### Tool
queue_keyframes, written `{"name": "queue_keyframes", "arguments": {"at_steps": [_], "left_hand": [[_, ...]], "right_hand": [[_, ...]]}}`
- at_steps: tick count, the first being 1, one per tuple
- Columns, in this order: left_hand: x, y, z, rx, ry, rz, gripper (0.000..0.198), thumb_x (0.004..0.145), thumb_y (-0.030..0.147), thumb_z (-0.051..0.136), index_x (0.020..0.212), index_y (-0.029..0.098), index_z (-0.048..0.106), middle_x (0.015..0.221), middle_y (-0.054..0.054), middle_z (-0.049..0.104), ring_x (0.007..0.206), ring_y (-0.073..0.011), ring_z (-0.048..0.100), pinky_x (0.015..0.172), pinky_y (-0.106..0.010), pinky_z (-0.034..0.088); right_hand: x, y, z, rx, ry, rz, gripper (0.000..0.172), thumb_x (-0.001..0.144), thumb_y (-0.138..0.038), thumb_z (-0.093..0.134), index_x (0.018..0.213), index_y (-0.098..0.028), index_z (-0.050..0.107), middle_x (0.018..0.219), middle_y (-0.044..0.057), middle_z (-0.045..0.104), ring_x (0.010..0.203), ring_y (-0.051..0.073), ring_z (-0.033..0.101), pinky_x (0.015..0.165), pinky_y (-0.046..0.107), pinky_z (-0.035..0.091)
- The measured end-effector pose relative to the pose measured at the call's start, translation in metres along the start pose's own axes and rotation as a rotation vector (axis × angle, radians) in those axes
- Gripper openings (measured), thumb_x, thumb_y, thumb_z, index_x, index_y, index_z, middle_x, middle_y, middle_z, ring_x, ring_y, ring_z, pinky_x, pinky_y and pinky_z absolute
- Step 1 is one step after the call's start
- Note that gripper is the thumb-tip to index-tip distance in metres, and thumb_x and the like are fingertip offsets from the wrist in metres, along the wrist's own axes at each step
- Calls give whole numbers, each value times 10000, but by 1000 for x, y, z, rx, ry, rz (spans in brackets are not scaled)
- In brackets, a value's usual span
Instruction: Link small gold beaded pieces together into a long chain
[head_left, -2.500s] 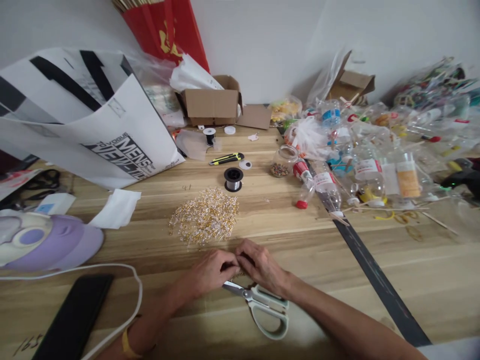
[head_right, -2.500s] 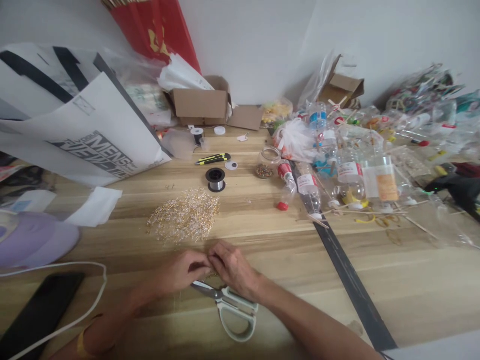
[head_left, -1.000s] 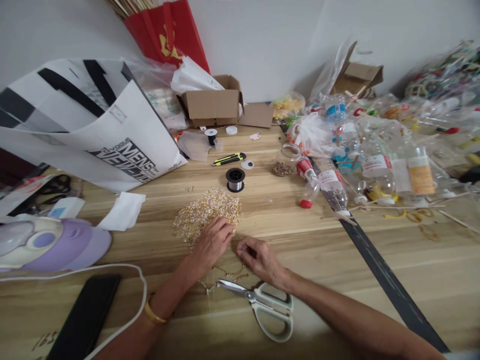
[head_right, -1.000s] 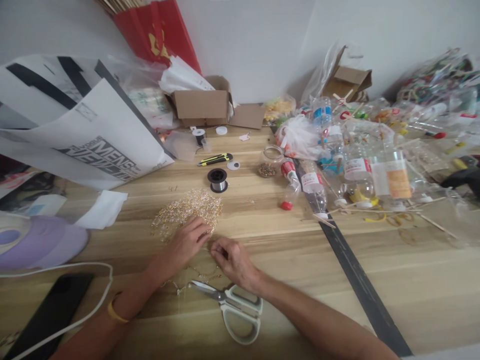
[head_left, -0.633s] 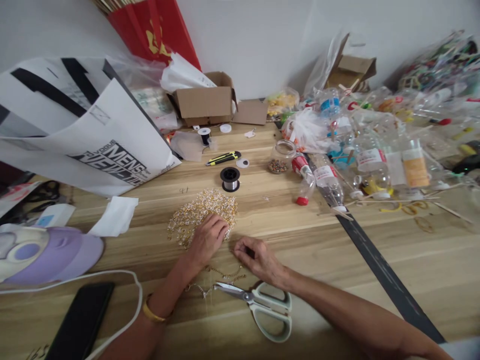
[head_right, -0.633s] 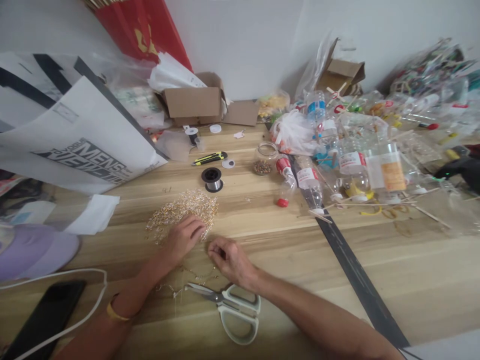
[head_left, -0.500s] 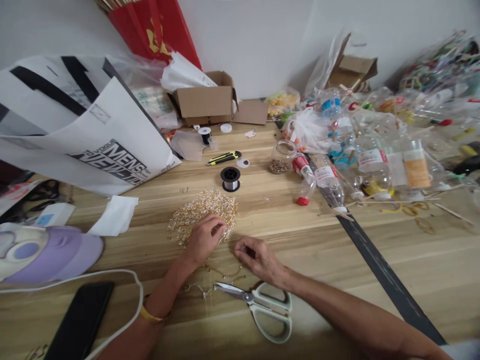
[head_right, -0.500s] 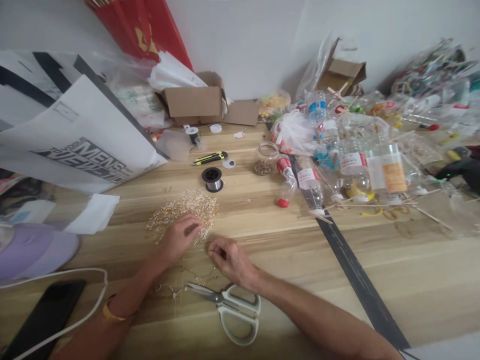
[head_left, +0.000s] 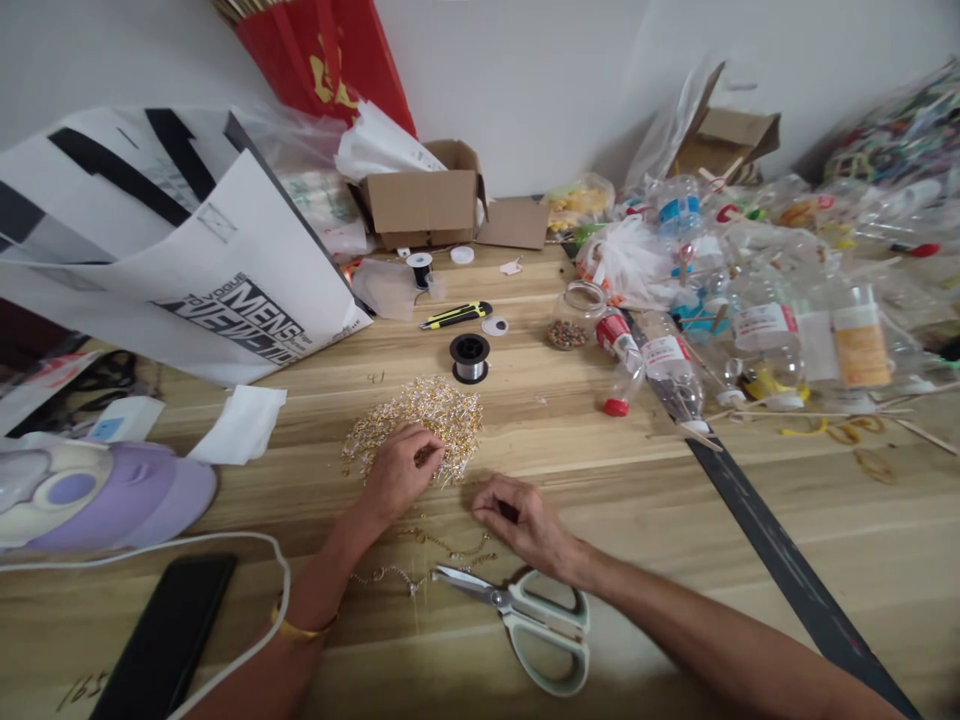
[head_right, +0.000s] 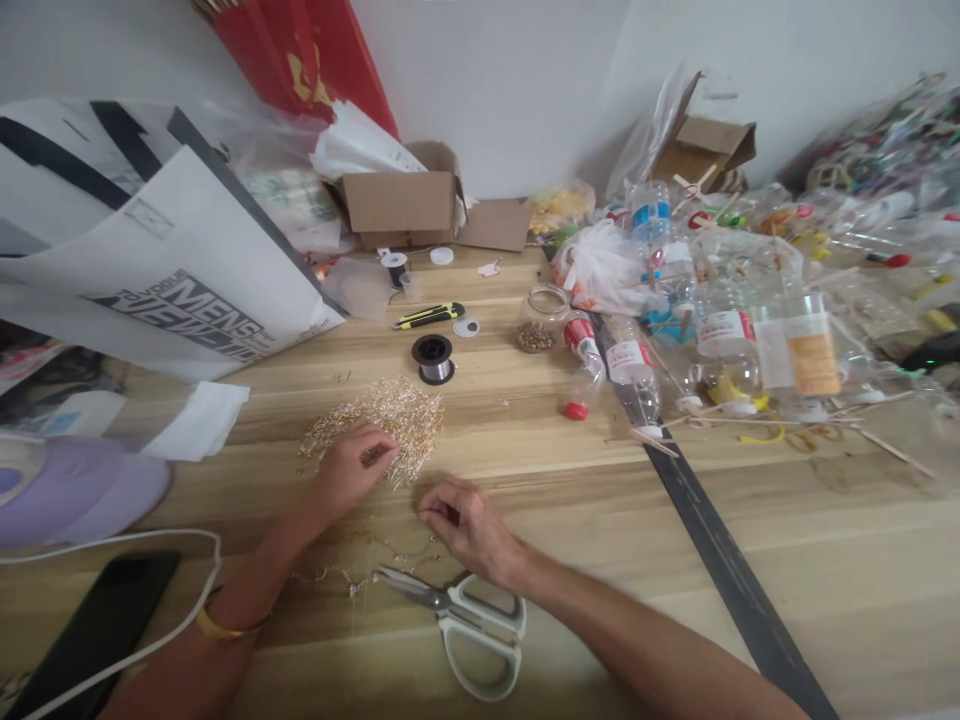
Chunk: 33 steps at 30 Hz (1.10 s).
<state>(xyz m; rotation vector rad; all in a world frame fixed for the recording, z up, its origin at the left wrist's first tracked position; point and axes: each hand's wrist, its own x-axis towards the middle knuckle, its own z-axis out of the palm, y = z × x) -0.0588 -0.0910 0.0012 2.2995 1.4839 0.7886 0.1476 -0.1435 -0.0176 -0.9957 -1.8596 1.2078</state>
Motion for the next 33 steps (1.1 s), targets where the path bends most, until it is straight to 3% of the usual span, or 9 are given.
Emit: {"name": "queue_keyframes", "arguments": {"at_steps": [5, 9, 13, 19, 33], "left_hand": [[0, 3, 8, 53, 49, 67, 90, 822, 151, 577, 876, 176, 644, 876, -52, 609, 877, -193, 552, 824, -339, 463], [0, 7, 14, 113, -19, 118, 177, 828, 202, 606, 999, 189, 646, 943, -59, 552, 896, -193, 546, 822, -337, 479], [1, 5, 17, 160, -68, 121, 121, 863, 185, 548, 933, 180, 647, 935, -59, 554, 910, -196, 548, 829, -336, 475], [1, -2, 14, 78, -40, 58, 116, 860, 136, 516, 817, 169, 618, 853, -42, 596, 836, -171, 578, 785, -297, 471], [0, -10, 6, -171, 58, -94, 81, 804, 161, 581, 770, 165, 655, 727, -15, 645, 639, -123, 577, 613, -226, 460]], "right_hand": [[1, 0, 0, -28, 6, -13, 112, 878, -197, 549, 792, -152, 605, 740, 23, 578, 671, 127, 518, 621, 240, 424], [2, -3, -2, -39, -7, -27, 123, 879, -201, 539, 781, -152, 596, 733, 25, 573, 672, 130, 516, 617, 240, 420], [2, -4, -2, -45, -11, -23, 116, 870, -192, 543, 774, -154, 596, 719, 23, 571, 665, 131, 513, 620, 239, 412], [0, -2, -2, -26, -17, -6, 108, 861, -165, 544, 759, -154, 580, 711, 13, 553, 657, 127, 502, 612, 232, 398], [0, -2, -2, -9, -9, -7, 93, 820, -117, 559, 733, -148, 573, 644, -12, 509, 590, 103, 450, 555, 209, 361]]}}
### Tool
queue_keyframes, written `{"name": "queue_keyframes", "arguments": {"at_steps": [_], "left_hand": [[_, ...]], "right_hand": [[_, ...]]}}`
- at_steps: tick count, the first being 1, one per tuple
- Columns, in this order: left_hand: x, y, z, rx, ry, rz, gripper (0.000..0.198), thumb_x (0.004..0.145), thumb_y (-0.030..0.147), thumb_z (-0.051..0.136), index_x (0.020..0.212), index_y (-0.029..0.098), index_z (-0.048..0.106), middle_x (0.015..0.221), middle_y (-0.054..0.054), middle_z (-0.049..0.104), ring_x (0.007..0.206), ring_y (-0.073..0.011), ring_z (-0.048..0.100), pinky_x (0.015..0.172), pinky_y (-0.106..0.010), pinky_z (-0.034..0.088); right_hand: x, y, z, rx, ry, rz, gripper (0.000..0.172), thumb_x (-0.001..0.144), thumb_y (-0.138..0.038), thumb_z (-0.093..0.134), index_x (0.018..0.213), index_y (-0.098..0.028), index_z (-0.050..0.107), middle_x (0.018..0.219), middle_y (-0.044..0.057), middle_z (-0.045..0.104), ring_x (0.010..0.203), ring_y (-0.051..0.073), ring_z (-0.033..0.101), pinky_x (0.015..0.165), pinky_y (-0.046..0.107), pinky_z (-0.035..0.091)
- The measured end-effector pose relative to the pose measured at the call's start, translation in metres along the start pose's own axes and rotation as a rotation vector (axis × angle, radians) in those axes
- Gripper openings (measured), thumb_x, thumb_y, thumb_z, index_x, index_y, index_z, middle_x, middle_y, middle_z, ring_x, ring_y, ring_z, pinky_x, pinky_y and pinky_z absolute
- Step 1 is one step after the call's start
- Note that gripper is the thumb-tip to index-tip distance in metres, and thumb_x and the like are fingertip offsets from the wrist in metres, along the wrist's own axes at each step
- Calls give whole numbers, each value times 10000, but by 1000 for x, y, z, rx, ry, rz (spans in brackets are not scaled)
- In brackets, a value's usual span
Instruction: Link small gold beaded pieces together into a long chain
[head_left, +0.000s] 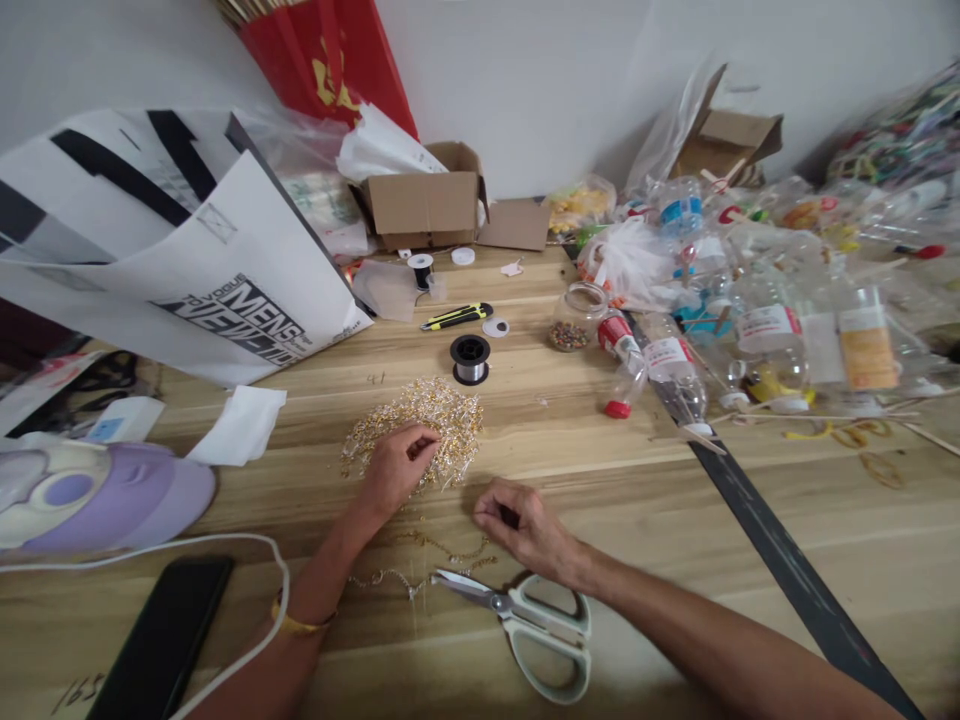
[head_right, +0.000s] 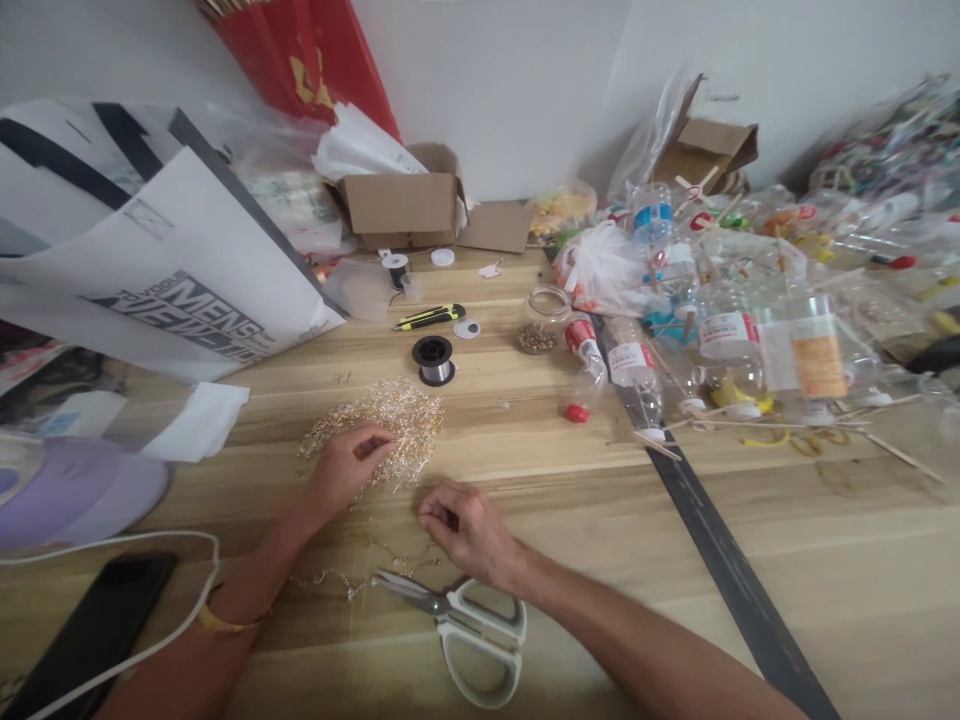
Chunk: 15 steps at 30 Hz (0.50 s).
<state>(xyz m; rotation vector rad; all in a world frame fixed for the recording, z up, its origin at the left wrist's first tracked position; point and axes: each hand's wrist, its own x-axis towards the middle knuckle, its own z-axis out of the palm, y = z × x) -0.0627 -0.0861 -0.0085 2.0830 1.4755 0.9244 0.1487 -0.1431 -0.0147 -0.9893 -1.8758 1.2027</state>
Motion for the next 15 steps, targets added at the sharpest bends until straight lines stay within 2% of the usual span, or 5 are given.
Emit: {"name": "queue_keyframes", "arguments": {"at_steps": [6, 9, 12, 15], "left_hand": [[-1, 11, 3, 22, -58, 39, 84, 759, 152, 645, 826, 190, 681, 783, -24, 701, 727, -159, 627, 694, -269, 490], [0, 11, -1, 34, -7, 34, 120, 758, 155, 652, 872, 183, 675, 846, -40, 702, 766, -168, 631, 726, -283, 494], [1, 7, -6, 100, 35, 40, 67, 775, 155, 631, 824, 171, 673, 808, -41, 682, 753, -172, 615, 734, -298, 483], [1, 4, -9, 208, -35, 54, 41, 763, 158, 649, 789, 168, 679, 768, -40, 668, 765, -192, 598, 758, -326, 467]], "right_hand": [[-2, 2, 0, -18, -2, -9, 79, 815, -110, 562, 750, -151, 582, 687, 7, 551, 632, 117, 489, 595, 222, 384], [-3, 3, 0, -22, -6, -7, 78, 817, -112, 561, 754, -154, 581, 688, 7, 552, 634, 118, 491, 594, 221, 384], [-3, 3, 0, -13, -9, -6, 78, 817, -113, 558, 751, -150, 577, 681, 6, 545, 624, 116, 484, 579, 217, 377], [-2, 3, -1, -13, -10, -16, 78, 820, -118, 556, 753, -148, 578, 678, 6, 542, 623, 116, 482, 579, 217, 377]]}}
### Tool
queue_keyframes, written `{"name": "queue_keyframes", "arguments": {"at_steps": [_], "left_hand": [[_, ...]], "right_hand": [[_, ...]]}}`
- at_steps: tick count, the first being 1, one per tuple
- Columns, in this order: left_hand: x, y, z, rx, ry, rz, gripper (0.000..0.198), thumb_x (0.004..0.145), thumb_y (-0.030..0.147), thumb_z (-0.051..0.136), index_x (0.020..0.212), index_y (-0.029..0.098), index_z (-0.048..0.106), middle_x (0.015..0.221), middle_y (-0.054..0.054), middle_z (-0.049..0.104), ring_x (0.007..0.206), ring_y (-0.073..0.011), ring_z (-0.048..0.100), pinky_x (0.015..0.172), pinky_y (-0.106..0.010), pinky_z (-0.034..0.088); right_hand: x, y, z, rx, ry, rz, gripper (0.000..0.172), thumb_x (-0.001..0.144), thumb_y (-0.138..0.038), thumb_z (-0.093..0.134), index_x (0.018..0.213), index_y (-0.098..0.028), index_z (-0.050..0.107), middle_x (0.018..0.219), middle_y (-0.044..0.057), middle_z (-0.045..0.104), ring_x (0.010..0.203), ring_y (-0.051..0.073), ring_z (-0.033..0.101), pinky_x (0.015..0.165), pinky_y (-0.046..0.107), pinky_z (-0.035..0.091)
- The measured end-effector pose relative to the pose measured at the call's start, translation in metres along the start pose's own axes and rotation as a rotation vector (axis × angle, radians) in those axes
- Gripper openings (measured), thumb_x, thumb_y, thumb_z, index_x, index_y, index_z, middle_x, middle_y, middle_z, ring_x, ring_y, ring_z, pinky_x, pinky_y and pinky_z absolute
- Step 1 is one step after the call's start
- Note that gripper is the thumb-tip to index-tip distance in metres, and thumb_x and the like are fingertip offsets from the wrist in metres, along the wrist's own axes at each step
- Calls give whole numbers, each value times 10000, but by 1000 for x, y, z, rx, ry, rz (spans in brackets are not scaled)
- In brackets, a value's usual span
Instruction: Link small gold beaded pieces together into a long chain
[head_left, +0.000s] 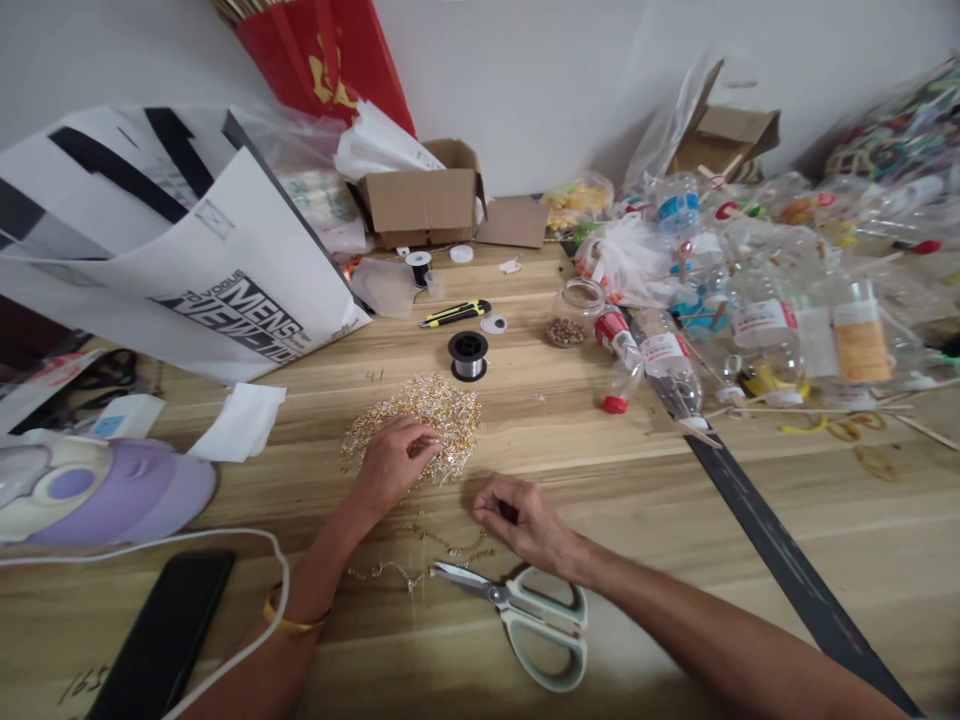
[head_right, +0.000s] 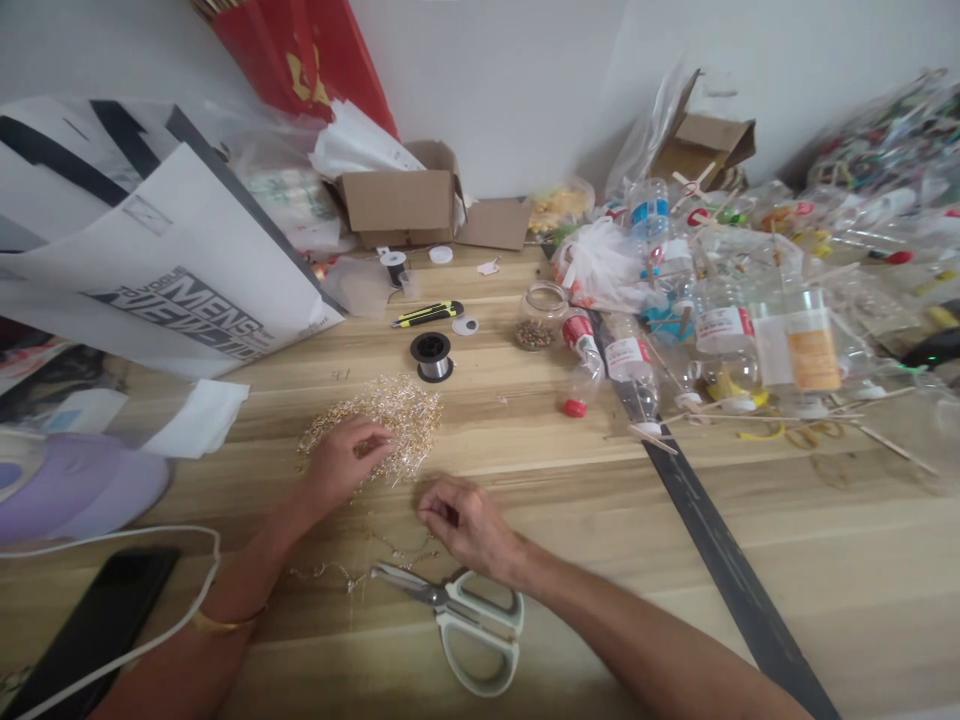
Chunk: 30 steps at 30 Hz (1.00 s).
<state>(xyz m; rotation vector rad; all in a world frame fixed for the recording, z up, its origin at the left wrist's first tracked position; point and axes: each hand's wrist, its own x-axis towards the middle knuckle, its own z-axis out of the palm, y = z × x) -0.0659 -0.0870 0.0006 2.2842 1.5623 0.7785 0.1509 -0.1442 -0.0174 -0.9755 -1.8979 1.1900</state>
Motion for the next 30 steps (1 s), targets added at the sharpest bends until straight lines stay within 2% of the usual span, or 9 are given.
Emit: {"name": "queue_keyframes", "arguments": {"at_steps": [4, 6, 14, 24, 27, 30], "left_hand": [[-2, 1, 2, 64, -128, 31, 79, 764, 154, 644, 825, 172, 693, 842, -56, 665, 855, -215, 587, 819, -343, 449], [-2, 1, 2, 45, -151, 22, 87, 792, 146, 605, 814, 169, 686, 826, -54, 659, 840, -206, 586, 797, -327, 451], [1, -6, -1, 14, -83, -66, 87, 802, 160, 591, 743, 172, 654, 726, -20, 643, 695, -159, 570, 670, -267, 435], [3, -2, -15, 105, -146, -136, 100, 792, 140, 589, 776, 173, 683, 781, -42, 683, 757, -186, 598, 742, -307, 453], [2, 2, -13, 100, -105, -109, 134, 768, 113, 611, 854, 183, 685, 772, -27, 678, 754, -179, 602, 734, -295, 459], [0, 4, -6, 91, -107, -16, 104, 777, 121, 619, 825, 188, 682, 792, -30, 674, 815, -186, 595, 774, -301, 455]], "right_hand": [[0, -1, 0, -9, -3, -15, 83, 830, -128, 554, 754, -149, 581, 687, 10, 545, 630, 117, 484, 584, 219, 379], [0, -1, 0, -12, -3, -16, 93, 833, -136, 555, 744, -149, 578, 676, 8, 540, 626, 117, 480, 581, 220, 378], [0, -2, -1, -18, -13, 0, 84, 827, -122, 561, 749, -147, 579, 668, 2, 526, 611, 115, 470, 565, 219, 370], [0, -1, 0, -14, -17, -8, 88, 836, -118, 555, 756, -150, 571, 671, 1, 531, 611, 113, 474, 565, 215, 371], [1, -2, -1, -20, -13, -11, 93, 842, -128, 556, 753, -150, 570, 672, 3, 535, 617, 116, 479, 573, 219, 377], [1, -3, -1, -29, -14, -17, 99, 845, -137, 561, 748, -151, 571, 664, 1, 532, 610, 116, 475, 566, 222, 375]]}}
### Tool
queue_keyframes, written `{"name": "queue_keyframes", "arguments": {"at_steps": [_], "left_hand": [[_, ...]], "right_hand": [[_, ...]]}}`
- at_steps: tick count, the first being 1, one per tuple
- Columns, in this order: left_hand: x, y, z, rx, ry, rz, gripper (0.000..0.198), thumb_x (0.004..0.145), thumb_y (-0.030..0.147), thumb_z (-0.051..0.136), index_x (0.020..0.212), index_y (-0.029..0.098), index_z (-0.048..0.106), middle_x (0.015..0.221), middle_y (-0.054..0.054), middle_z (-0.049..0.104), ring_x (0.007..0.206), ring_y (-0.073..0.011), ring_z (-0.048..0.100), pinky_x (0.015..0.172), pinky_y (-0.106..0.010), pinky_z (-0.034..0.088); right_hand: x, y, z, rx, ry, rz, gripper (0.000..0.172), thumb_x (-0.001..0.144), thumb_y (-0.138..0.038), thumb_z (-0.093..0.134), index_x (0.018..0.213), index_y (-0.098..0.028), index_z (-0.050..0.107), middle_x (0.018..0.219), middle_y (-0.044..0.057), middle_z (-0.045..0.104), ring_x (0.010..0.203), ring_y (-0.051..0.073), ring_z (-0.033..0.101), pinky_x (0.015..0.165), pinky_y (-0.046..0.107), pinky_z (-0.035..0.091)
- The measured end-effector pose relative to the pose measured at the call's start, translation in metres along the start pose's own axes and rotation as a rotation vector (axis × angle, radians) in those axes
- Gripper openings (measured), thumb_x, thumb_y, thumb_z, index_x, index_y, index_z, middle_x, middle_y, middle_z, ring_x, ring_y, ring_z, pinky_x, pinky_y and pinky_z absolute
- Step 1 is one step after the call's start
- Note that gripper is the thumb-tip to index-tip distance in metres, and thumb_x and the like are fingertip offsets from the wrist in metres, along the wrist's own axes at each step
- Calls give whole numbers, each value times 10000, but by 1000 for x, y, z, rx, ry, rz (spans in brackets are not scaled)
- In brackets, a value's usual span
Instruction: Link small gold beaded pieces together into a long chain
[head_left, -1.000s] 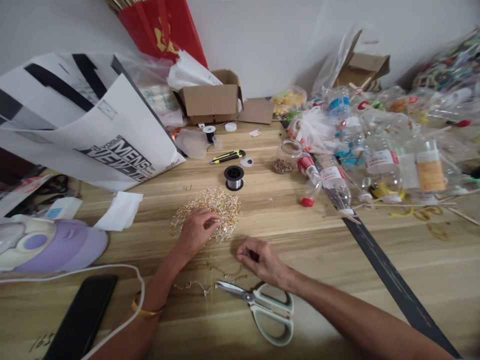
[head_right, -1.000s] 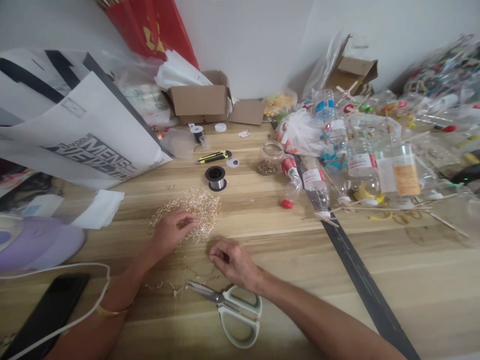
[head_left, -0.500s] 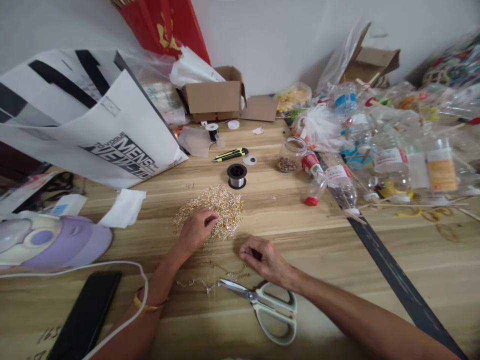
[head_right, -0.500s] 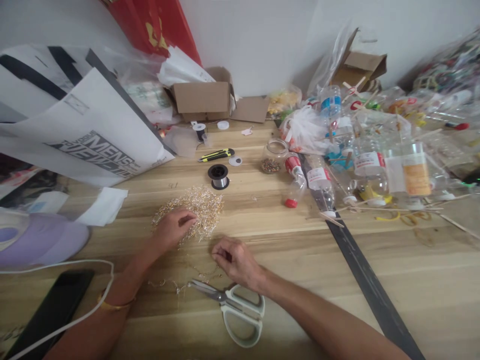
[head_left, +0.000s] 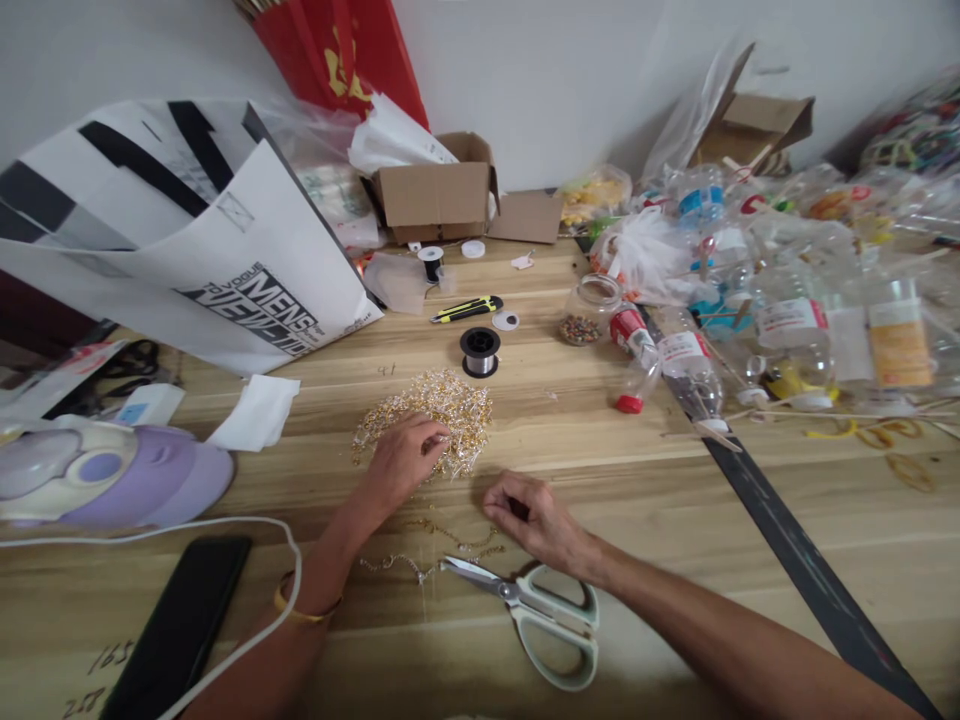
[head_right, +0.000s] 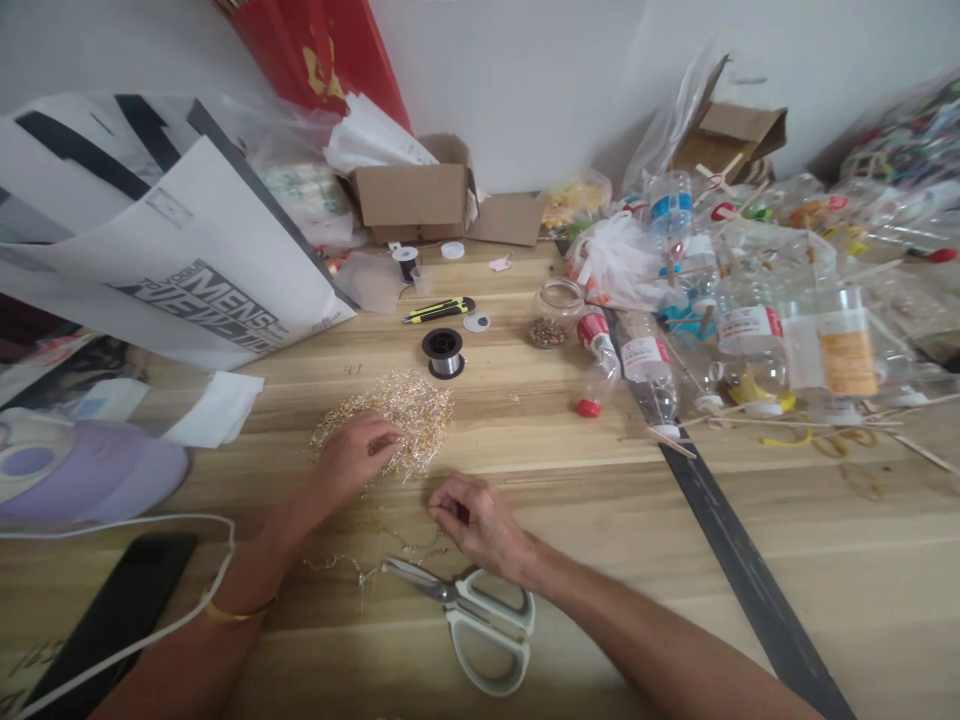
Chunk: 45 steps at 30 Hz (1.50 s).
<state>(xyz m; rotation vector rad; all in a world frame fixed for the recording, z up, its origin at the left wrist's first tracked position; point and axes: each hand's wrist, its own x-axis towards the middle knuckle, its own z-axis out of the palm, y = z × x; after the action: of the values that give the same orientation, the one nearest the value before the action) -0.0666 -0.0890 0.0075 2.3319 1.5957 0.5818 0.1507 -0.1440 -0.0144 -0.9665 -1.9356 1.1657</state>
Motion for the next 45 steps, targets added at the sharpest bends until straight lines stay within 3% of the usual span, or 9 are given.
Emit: {"name": "queue_keyframes", "arguments": {"at_steps": [6, 18, 24, 27, 34, 40, 45], "left_hand": [[-1, -2, 9, -16, -43, 49, 109, 816, 130, 572, 765, 177, 656, 801, -42, 637, 805, -183, 570, 762, -304, 445], [1, -5, -3, -365, 21, -186, 84, 745, 175, 595, 671, 150, 627, 654, -10, 635, 600, -127, 573, 581, -229, 448], [0, 1, 4, -414, 45, -185, 32, 734, 183, 627, 735, 159, 648, 664, -1, 671, 605, -129, 606, 577, -224, 472], [-1, 3, 5, -363, 39, -142, 62, 736, 153, 645, 796, 165, 653, 737, -20, 689, 658, -142, 620, 631, -249, 483], [-4, 0, 7, -48, -27, 95, 118, 815, 157, 605, 718, 192, 663, 775, -36, 664, 814, -191, 554, 818, -343, 442], [-5, -1, 14, 68, -35, 128, 89, 832, 169, 599, 781, 192, 668, 813, -41, 646, 849, -207, 537, 831, -354, 436], [-4, 3, 12, 13, -9, 119, 137, 825, 127, 568, 724, 187, 638, 781, -42, 634, 824, -197, 535, 799, -336, 443]], "right_hand": [[-1, 2, 1, 0, -2, 1, 87, 848, -140, 561, 763, -154, 577, 681, 3, 538, 628, 118, 482, 581, 225, 382], [0, 1, 0, 1, -12, 7, 103, 857, -167, 555, 756, -153, 574, 666, 2, 524, 609, 115, 468, 564, 217, 368], [0, 2, 1, 1, -6, -4, 102, 860, -165, 558, 760, -154, 575, 673, 4, 533, 615, 117, 476, 571, 221, 376], [-1, 4, 1, 6, -12, -1, 103, 863, -173, 555, 763, -154, 575, 682, 8, 539, 619, 119, 482, 568, 222, 380], [-1, 4, 1, -2, -16, -6, 109, 867, -174, 545, 763, -155, 575, 695, 19, 560, 636, 128, 501, 584, 235, 395], [0, 3, 1, -3, -19, 0, 106, 864, -173, 545, 764, -155, 576, 693, 15, 553, 643, 127, 496, 595, 236, 394], [0, 2, 1, -2, -13, -1, 113, 869, -183, 542, 764, -156, 575, 685, 9, 546, 627, 120, 483, 582, 229, 387]]}}
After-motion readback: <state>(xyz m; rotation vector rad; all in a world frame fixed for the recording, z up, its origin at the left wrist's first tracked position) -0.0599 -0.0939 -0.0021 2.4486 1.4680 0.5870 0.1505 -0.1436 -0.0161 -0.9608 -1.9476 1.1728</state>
